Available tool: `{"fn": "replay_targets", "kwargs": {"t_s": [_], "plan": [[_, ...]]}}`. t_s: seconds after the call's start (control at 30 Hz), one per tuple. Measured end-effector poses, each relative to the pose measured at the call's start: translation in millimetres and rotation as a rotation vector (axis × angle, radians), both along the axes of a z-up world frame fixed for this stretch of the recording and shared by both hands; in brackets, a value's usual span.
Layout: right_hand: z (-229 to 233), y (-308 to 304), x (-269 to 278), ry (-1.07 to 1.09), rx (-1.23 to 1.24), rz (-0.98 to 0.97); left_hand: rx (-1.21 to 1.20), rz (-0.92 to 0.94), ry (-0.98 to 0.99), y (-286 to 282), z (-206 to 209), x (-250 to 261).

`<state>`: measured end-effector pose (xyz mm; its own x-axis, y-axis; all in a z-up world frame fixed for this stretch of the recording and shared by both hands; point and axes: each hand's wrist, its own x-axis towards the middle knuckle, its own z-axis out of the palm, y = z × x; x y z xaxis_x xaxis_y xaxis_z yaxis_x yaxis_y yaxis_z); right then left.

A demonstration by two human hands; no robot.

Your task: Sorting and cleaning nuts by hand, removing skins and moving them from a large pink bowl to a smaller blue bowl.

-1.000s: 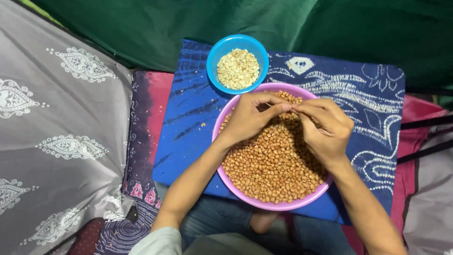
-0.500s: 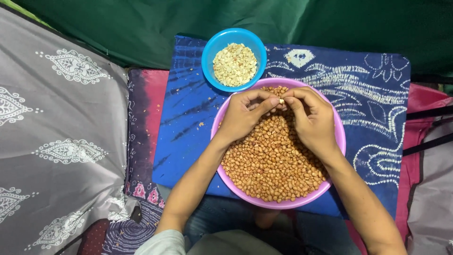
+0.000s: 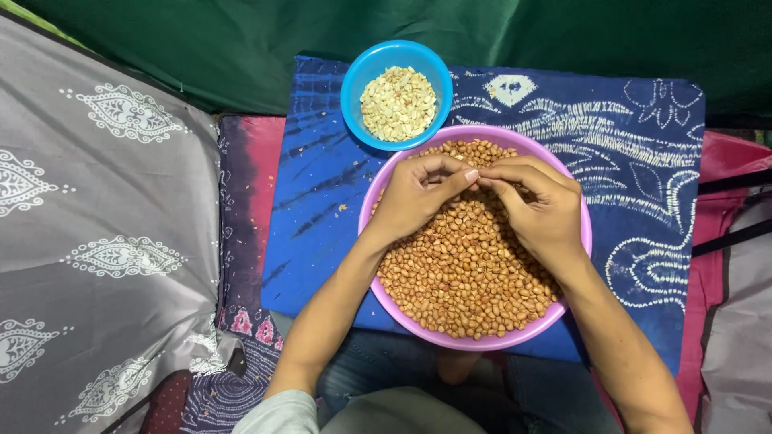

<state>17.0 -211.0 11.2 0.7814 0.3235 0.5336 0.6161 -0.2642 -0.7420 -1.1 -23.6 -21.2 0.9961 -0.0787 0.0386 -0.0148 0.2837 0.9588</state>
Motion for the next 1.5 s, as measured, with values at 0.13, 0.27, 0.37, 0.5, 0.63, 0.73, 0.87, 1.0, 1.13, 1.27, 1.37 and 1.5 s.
{"fn": "replay_targets", "kwargs": {"t_s": [0.13, 0.27, 0.37, 0.5, 0.63, 0.73, 0.87, 1.0, 1.13, 1.27, 1.37, 1.5], "plan": [[-5, -4, 1, -0.034, -0.025, 0.008, 0.049, -0.018, -0.014, 3, 3, -1], [-8, -2, 2, -0.039, 0.004, 0.006, 0.068, -0.022, -0.009, 1, -3, -3], [-11, -4, 2, -0.022, 0.023, 0.008, 0.056, -0.033, 0.002, -2, -5, -4], [-14, -4, 0, 0.052, 0.065, 0.013, 0.053, -0.068, -0.012, 3, 2, -5], [-11, -7, -2, 0.094, 0.094, 0.021, 0.041, -0.068, -0.019, 5, 1, -4], [-13, -14, 1, 0.120, 0.081, 0.053, 0.024, -0.068, -0.010, 8, -5, -1], [-14, -22, 4, 0.135, -0.012, 0.114, -0.055, -0.131, -0.046, 9, -9, 3], [-6, -18, 3, 0.068, -0.086, 0.115, -0.043, -0.126, -0.022, 9, -14, 3], [-6, -14, 0, 0.074, -0.023, 0.150, -0.028, -0.127, -0.009, 8, -14, 2], [-15, -22, 3, 0.190, -0.017, 0.164, -0.045, -0.184, -0.032, 8, -6, 0], [-13, -25, 4, 0.239, -0.020, 0.159, -0.067, -0.223, -0.033, 9, -6, -1], [-23, -26, 1, 0.288, 0.001, 0.132, -0.064, -0.209, -0.031, 10, -5, -2]]}}
